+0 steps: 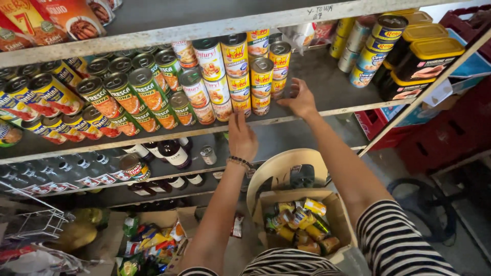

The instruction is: Organizing various canned food items by moving them between a cardboard box and the store shelves.

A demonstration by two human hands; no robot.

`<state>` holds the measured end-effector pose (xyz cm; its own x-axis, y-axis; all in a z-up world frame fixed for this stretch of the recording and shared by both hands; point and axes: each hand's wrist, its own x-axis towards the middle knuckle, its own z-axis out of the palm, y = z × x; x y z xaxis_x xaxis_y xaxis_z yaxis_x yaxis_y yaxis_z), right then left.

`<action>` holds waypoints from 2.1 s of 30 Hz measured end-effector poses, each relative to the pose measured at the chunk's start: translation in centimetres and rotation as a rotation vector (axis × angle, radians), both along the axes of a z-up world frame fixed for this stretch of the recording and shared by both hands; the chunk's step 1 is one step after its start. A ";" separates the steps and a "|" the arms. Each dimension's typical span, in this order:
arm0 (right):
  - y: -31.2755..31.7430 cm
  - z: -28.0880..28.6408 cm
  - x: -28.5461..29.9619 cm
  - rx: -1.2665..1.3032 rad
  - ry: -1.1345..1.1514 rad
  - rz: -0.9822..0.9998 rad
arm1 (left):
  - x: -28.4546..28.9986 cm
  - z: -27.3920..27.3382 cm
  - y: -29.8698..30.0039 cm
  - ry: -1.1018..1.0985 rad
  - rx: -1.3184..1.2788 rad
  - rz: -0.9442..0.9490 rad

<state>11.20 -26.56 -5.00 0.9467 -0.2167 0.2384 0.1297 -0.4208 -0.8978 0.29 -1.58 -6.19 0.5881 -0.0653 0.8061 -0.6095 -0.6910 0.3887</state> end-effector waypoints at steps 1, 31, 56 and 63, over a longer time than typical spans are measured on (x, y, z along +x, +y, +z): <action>0.4 0.7 -0.1 0.004 -0.002 0.003 | 0.1 0.0 0.0 -0.002 0.004 0.003; -0.7 1.6 -0.7 0.227 -0.109 0.389 | -0.5 0.8 -1.0 0.117 -0.015 0.057; -2.4 10.8 0.0 0.117 -0.318 0.491 | -0.8 1.3 -1.1 0.056 0.007 0.068; -2.9 10.0 1.6 0.327 -0.383 0.544 | -0.5 0.6 -0.7 0.074 0.012 0.045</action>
